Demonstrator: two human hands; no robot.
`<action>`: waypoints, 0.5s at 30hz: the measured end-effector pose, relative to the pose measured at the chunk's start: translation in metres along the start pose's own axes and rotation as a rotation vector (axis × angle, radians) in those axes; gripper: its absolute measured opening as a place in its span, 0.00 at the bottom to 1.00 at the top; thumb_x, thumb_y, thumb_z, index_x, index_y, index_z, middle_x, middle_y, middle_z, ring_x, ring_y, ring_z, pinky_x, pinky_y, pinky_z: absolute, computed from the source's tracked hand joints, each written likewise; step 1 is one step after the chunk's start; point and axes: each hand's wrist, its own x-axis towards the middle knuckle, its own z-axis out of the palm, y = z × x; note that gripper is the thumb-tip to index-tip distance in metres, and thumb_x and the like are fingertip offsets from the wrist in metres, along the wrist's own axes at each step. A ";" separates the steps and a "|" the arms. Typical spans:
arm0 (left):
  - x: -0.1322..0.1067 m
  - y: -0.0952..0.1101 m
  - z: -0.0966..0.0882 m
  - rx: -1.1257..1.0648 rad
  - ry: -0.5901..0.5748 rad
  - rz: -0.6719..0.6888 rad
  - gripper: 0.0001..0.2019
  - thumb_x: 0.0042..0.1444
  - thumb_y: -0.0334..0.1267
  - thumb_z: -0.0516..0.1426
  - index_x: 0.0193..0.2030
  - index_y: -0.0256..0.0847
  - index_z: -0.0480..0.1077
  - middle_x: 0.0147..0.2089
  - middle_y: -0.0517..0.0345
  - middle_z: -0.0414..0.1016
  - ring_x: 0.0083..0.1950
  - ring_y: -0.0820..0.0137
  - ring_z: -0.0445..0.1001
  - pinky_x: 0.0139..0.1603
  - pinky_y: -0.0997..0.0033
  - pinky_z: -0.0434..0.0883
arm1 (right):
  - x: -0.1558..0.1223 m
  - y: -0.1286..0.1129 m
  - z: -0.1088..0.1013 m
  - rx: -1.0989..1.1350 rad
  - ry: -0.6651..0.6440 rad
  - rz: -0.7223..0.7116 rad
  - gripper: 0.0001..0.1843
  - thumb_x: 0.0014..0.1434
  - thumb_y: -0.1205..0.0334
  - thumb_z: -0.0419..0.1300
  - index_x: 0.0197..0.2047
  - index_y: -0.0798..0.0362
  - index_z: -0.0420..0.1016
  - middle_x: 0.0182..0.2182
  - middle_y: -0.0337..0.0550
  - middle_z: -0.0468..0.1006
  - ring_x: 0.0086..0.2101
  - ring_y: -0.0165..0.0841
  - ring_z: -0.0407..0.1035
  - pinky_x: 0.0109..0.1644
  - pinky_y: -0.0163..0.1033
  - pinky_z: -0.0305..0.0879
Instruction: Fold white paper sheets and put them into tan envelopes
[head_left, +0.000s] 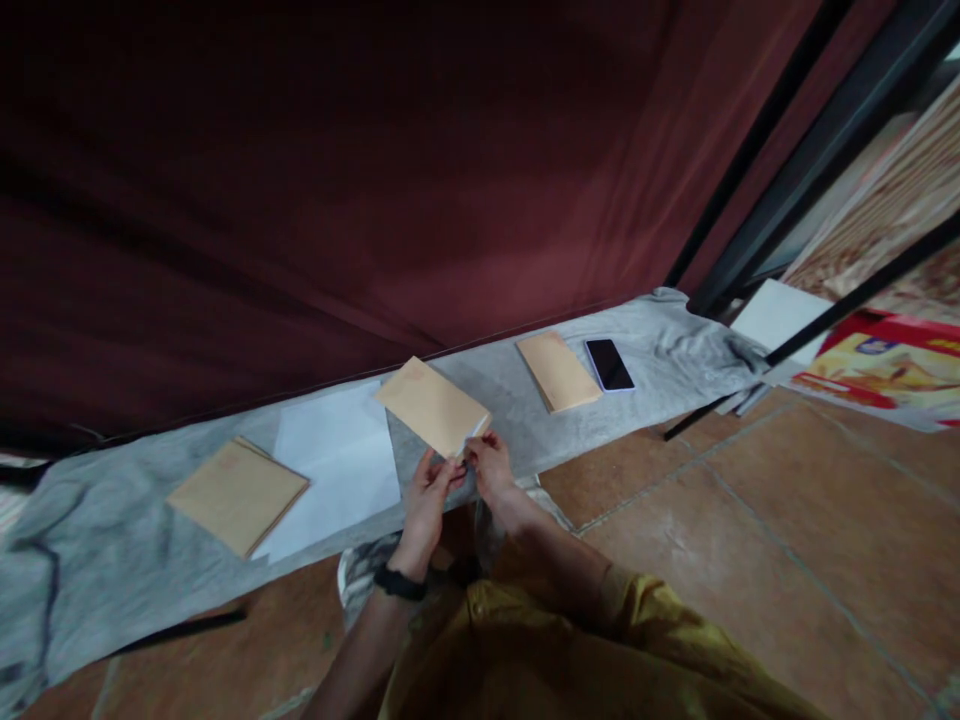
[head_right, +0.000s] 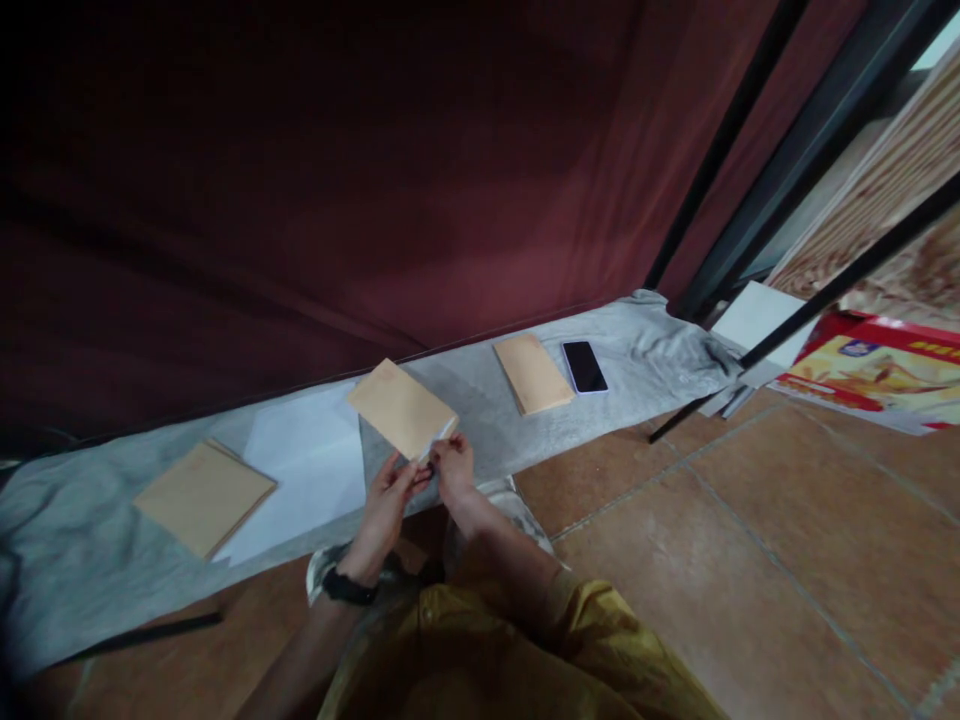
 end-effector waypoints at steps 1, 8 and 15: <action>0.001 -0.001 0.006 -0.023 0.011 -0.010 0.35 0.49 0.48 0.70 0.61 0.39 0.67 0.36 0.57 0.80 0.37 0.68 0.81 0.44 0.65 0.78 | -0.002 0.001 -0.002 0.011 -0.003 -0.005 0.13 0.39 0.59 0.63 0.27 0.48 0.61 0.21 0.30 0.70 0.22 0.26 0.64 0.26 0.31 0.61; 0.012 0.002 0.020 0.017 0.025 -0.013 0.27 0.40 0.41 0.70 0.49 0.37 0.72 0.28 0.63 0.77 0.27 0.74 0.74 0.30 0.76 0.70 | -0.006 -0.007 -0.018 0.002 -0.077 -0.008 0.14 0.38 0.61 0.64 0.31 0.49 0.67 0.27 0.33 0.77 0.27 0.29 0.70 0.31 0.32 0.69; 0.029 0.022 0.005 0.227 -0.067 -0.025 0.26 0.39 0.35 0.65 0.49 0.35 0.73 0.25 0.63 0.75 0.24 0.74 0.70 0.25 0.76 0.65 | 0.002 -0.024 -0.041 -0.045 -0.175 0.032 0.16 0.41 0.62 0.68 0.34 0.49 0.69 0.32 0.36 0.80 0.33 0.32 0.76 0.39 0.37 0.77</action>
